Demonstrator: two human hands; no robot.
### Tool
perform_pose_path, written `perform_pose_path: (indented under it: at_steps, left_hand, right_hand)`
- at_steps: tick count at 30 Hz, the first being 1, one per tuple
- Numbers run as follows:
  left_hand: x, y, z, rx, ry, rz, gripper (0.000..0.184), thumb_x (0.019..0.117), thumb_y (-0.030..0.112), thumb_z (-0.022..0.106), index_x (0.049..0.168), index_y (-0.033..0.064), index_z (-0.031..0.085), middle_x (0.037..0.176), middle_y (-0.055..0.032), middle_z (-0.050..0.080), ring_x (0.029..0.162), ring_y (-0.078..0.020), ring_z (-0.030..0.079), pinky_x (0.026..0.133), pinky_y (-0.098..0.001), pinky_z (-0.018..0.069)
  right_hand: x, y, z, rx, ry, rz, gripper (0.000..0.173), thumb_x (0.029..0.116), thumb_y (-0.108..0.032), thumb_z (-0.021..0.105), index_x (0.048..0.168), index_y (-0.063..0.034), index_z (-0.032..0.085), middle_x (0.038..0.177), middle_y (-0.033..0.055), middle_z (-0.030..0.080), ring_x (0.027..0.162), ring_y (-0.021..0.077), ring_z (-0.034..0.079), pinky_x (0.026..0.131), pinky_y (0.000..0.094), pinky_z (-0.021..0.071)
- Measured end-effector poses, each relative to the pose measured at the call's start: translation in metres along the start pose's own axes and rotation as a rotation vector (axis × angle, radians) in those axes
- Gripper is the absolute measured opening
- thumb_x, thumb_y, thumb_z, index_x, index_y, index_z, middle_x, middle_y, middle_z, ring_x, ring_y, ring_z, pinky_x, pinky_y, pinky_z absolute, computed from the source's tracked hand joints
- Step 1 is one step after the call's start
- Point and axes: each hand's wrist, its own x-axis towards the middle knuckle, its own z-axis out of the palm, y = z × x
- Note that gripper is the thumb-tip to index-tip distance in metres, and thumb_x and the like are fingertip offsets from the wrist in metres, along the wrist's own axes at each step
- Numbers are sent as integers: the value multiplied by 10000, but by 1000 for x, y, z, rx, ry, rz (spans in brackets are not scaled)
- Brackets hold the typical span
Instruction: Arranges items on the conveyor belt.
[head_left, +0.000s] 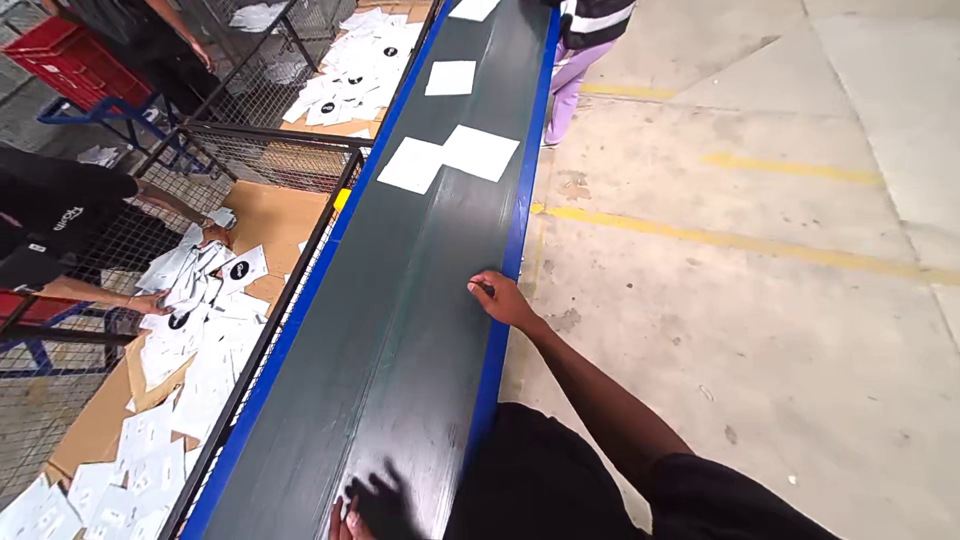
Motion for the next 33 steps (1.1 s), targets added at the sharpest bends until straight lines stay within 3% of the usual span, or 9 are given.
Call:
perform_pose_path:
  at_steps: [3, 7, 15, 17, 22, 26, 28, 30, 33]
  left_hand:
    - [21, 25, 15, -53, -6, 52, 487, 1093, 254, 356, 1188, -118, 656, 1376, -274, 579, 1293, -306, 577, 1129, -409, 448]
    - [37, 43, 33, -61, -18, 112, 468, 1074, 275, 398, 1101, -73, 710, 1291, -224, 655, 1247, -305, 615, 1107, -461, 462]
    - [75, 52, 39, -40, -130, 133, 502, 1036, 430, 490, 1104, -7, 727, 1306, -187, 653, 1212, -268, 630, 1021, -449, 523]
    - [95, 52, 42, -27, -150, 148, 530, 1018, 482, 500, 1136, 18, 727, 1315, -171, 650, 1235, -286, 614, 1038, -497, 502]
    - [164, 69, 56, 54, -212, 237, 598, 991, 561, 525, 1227, 39, 696, 1297, -151, 666, 1249, -307, 607, 1081, -577, 447]
    - [211, 88, 73, 122, -297, 215, 721, 977, 615, 512, 1363, 13, 602, 1395, -206, 593, 1329, -359, 545, 1125, -598, 404]
    - [232, 92, 87, 148, -322, 206, 773, 962, 635, 521, 1400, 0, 562, 1429, -223, 560, 1358, -374, 514, 1138, -592, 393]
    - [249, 89, 99, 168, -346, 189, 820, 948, 643, 546, 1434, -17, 520, 1470, -238, 517, 1391, -383, 480, 1161, -572, 380]
    - [274, 77, 112, 235, -370, 157, 906, 928, 665, 560, 1500, -27, 441, 1552, -266, 415, 1452, -403, 402, 1190, -572, 341]
  right_hand:
    - [4, -5, 6, -35, -68, -2, 426, 1026, -461, 552, 1213, -106, 692, 1147, 93, 700, 1017, 151, 689, 883, 351, 590]
    - [9, -13, 7, -109, -177, -13, 485, 1019, -504, 539, 1275, -113, 666, 1229, 110, 681, 1104, 193, 670, 949, 385, 566]
    - [54, -1, -8, -219, -123, 30, 611, 995, -565, 540, 1349, -72, 614, 1436, 169, 568, 1351, 265, 537, 1120, 445, 458]
    - [77, 5, -14, -246, -78, 67, 670, 975, -582, 557, 1399, -64, 574, 1447, 197, 546, 1361, 302, 522, 1127, 472, 448]
    - [141, 38, -22, -366, 22, 187, 958, 860, -617, 682, 1555, -24, 392, 1580, 288, 380, 1490, 431, 343, 1215, 566, 318]
    - [149, 32, 3, -549, -77, 342, 1256, 702, -823, 689, 1616, -62, 283, 1640, 336, 216, 1528, 531, 164, 1189, 734, 170]
    - [141, 6, 25, -605, -97, 332, 1247, 683, -833, 698, 1614, -99, 310, 1600, 338, 297, 1469, 586, 238, 1113, 814, 203]
    - [132, -10, 52, -608, -76, 250, 1156, 708, -785, 715, 1570, -84, 398, 1519, 308, 432, 1391, 549, 379, 1073, 766, 312]
    - [116, -36, 97, -599, -97, 188, 975, 788, -732, 681, 1494, -82, 507, 1476, 268, 486, 1372, 499, 422, 1045, 734, 355]
